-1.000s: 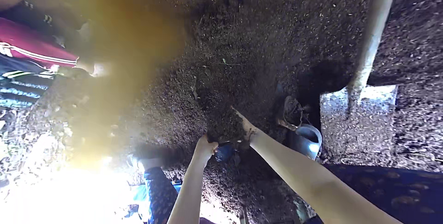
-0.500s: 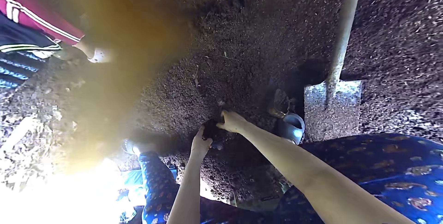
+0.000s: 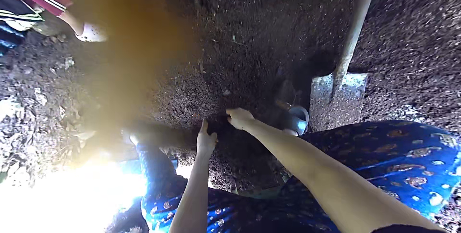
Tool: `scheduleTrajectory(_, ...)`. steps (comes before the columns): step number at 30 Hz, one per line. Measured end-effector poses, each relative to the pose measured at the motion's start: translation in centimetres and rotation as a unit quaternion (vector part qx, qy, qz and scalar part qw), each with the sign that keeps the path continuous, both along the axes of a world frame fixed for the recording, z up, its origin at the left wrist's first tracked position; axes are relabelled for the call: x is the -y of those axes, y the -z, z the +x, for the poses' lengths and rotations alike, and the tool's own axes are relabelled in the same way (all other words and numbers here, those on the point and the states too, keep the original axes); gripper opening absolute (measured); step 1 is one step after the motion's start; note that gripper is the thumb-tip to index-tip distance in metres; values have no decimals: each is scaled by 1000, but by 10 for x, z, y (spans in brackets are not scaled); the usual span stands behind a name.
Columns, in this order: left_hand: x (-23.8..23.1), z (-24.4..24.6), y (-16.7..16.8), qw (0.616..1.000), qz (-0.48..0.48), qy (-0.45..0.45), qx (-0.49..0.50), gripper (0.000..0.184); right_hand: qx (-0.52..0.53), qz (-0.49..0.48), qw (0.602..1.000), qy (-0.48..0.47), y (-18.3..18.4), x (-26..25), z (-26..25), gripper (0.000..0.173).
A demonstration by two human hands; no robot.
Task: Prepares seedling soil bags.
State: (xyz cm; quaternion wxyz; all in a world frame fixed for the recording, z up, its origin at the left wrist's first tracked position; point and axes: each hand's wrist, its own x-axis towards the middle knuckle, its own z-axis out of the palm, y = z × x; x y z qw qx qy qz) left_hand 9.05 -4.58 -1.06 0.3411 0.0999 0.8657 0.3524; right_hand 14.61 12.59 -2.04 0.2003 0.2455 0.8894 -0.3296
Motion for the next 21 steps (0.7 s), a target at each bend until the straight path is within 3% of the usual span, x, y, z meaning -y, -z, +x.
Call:
scheduleTrajectory(2,-1,-5,-1,1000,-6,-6,-9,67,28,3,999,-21,-8,1,-7,35)
scheduleTrajectory(6,6,6,-33,999,33,-31,-29,63,-27,5,1000,7,-34,2,3,28)
scheduleTrajectory(9,7,2,-5,1000,-5,14,-13,67,-11,-53,999,-4,-2,-7,0,31)
scheduleTrajectory(11,1,-2,2,998,-35,41,-8,68,-6,-172,984,35,26,-21,0,41)
scheduleTrajectory(13,-2,-1,-1,997,-51,55,-9,70,-42,-335,917,212,44,-31,8,51)
scheduleTrajectory(16,-3,-2,-2,996,-56,61,-15,68,-123,-444,724,513,76,-48,10,54)
scheduleTrajectory(18,-2,-5,0,994,-65,80,-40,59,-167,-477,614,607,98,-59,3,53)
scheduleTrajectory(21,1,-12,6,984,-72,119,-115,39,-200,-516,534,639,111,-67,-26,56)
